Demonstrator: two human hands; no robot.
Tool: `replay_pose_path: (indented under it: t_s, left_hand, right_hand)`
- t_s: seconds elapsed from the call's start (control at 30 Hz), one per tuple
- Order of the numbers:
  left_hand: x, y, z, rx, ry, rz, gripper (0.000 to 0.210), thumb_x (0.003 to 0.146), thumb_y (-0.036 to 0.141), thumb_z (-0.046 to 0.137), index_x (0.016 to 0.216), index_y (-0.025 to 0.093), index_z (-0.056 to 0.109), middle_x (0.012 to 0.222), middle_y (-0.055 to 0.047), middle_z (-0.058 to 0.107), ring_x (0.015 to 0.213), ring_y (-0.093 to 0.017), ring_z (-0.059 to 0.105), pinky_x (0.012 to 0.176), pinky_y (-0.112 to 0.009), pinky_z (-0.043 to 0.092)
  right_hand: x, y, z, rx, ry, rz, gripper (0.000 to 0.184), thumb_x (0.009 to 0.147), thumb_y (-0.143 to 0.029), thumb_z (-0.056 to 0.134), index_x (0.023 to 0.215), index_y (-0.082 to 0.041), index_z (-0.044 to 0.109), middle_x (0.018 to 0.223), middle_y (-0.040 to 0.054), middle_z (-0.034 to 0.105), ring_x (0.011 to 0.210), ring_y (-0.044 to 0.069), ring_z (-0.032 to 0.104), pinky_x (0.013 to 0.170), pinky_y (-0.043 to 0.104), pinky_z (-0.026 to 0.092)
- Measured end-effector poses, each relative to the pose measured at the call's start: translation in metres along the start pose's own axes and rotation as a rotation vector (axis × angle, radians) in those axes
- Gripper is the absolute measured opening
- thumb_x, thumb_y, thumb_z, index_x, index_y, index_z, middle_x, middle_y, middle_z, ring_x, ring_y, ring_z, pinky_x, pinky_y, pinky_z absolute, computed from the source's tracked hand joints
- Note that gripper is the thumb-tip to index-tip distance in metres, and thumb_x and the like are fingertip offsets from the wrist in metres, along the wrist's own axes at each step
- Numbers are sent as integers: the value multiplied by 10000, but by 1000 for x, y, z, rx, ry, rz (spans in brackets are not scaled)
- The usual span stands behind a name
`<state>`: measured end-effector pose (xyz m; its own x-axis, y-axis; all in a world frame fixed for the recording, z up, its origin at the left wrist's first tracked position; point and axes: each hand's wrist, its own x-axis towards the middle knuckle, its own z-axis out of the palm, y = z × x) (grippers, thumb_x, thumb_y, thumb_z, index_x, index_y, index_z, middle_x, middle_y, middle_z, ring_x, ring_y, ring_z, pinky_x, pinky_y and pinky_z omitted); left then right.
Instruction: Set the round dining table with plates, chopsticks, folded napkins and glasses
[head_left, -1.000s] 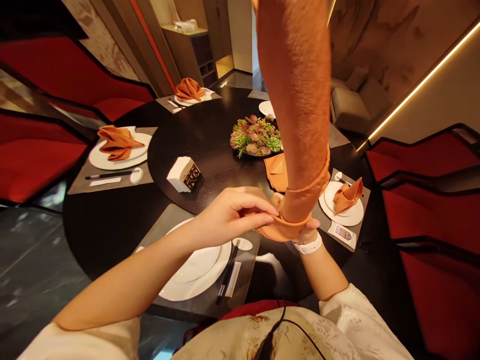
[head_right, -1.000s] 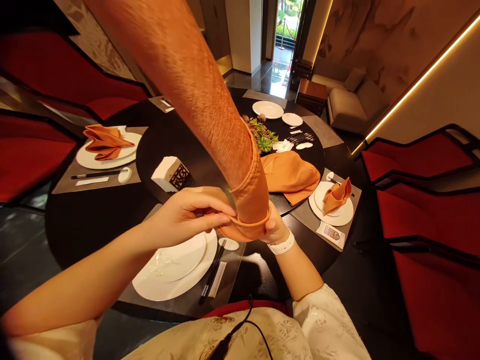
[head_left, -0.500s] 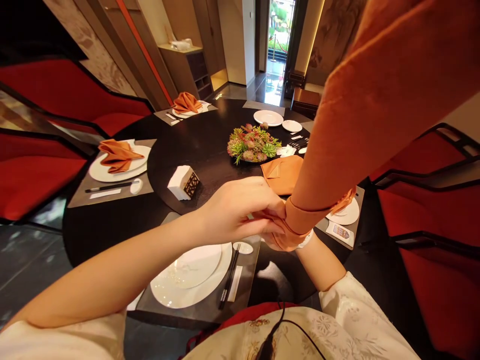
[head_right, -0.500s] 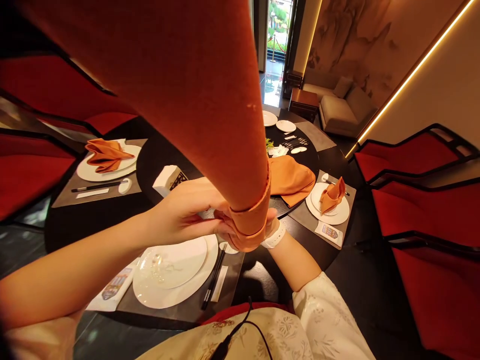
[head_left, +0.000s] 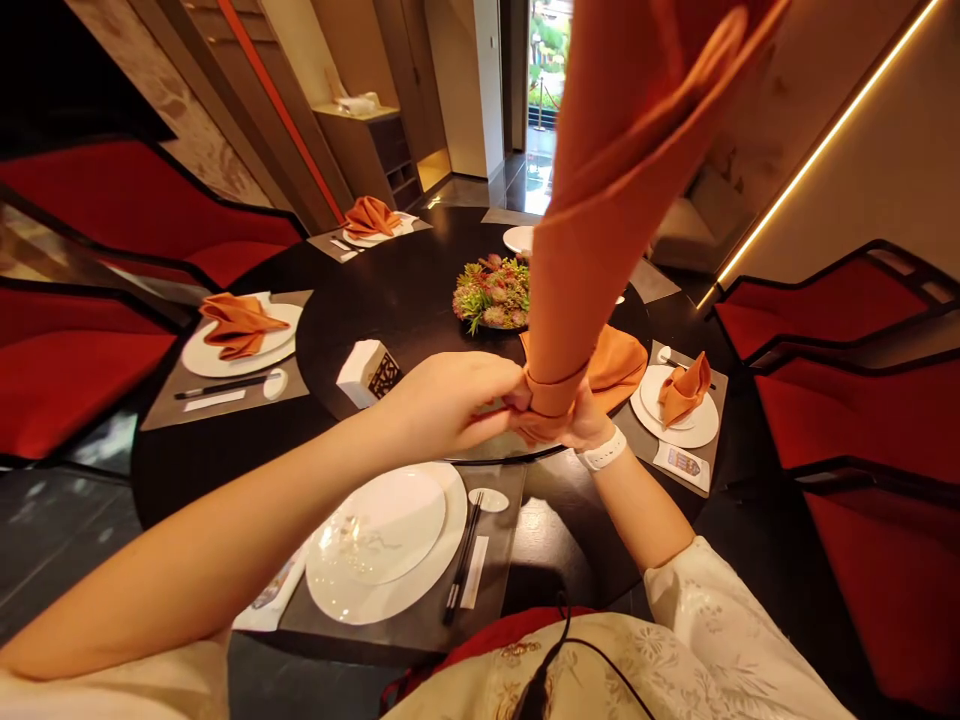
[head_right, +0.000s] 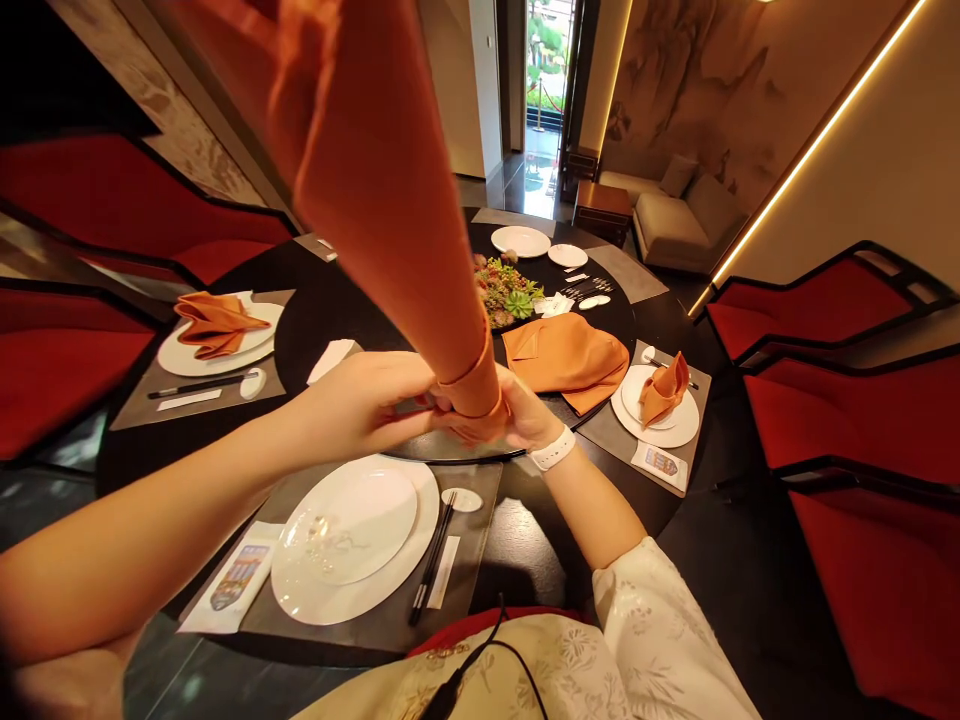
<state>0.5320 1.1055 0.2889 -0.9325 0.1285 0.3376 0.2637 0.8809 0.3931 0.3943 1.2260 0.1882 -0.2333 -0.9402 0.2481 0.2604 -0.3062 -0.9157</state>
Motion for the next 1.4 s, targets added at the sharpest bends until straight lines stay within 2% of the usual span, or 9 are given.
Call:
replay_pose_path:
  t_s: [0.17,0.3,0.43,0.73,0.9,1.0,1.1,1.2,1.4]
  left_hand:
    - [-3,-10,13,-50,87,-120,212,890,367,550,863,175,635,763,-27,671,675,-143,614,628,-216,450]
    - [1,-8,15,-178,81,-141,254,895,399,552,806,172,624,749,-20,683,657,-135,629,630,-217,484]
    - [4,-7,10,-227,40,-134,295,867,472,604,848,179,632,768,-16,701,684,-142,655,648,-221,503]
    - [5,-9,5,-79,-20,-68,340,909,496,554,813,187,659,761,-29,688,682,-144,634,657,-225,464]
    - [7,-17,10,-34,-59,-41,304,923,446,544,831,186,671,803,-43,691,713,-149,632,671,-228,449]
    - [5,-40,31,-5,-28,-85,266,917,399,555,810,178,659,797,-47,691,710,-158,628,659,-238,436]
    - [-3,-77,66,0,15,-169,201,901,340,583,828,170,660,800,-55,690,727,-171,628,676,-255,437]
    - [-13,-116,111,3,36,-276,143,895,274,588,862,162,670,851,-75,690,787,-189,634,722,-275,448]
    - [-33,-163,202,44,-35,-497,155,926,231,540,908,155,675,948,-107,667,875,-206,622,796,-298,463]
  right_hand:
    - [0,-3,4,-96,183,-91,653,520,-525,908,982,-228,554,893,13,651,737,160,622,632,277,551]
    - [0,2,8,-43,183,-77,584,571,-554,875,928,-218,556,779,-1,642,601,133,581,523,252,499]
    - [0,3,9,9,220,-73,651,526,-606,876,946,-208,576,822,33,666,707,185,645,607,296,535]
    - [-4,10,2,-13,187,-89,693,492,-650,870,948,-197,614,649,-25,594,512,123,507,479,255,443]
    - [1,17,-13,2,64,-44,725,517,-689,836,982,-190,592,666,-24,604,478,111,485,434,246,435]
    - [4,33,-26,-116,134,-55,676,606,-654,807,1048,-202,570,832,10,647,617,132,576,563,265,523]
    - [-3,62,-38,-391,401,-108,662,663,-533,818,1172,-234,517,1145,71,606,949,185,618,792,311,551]
    - [-19,100,-47,-758,552,-149,560,747,-433,770,1196,-222,511,1208,115,548,1046,224,578,869,369,533]
    - [-33,163,-70,-1165,240,-49,392,911,-272,566,1285,-163,524,1152,147,586,1100,261,553,988,435,476]
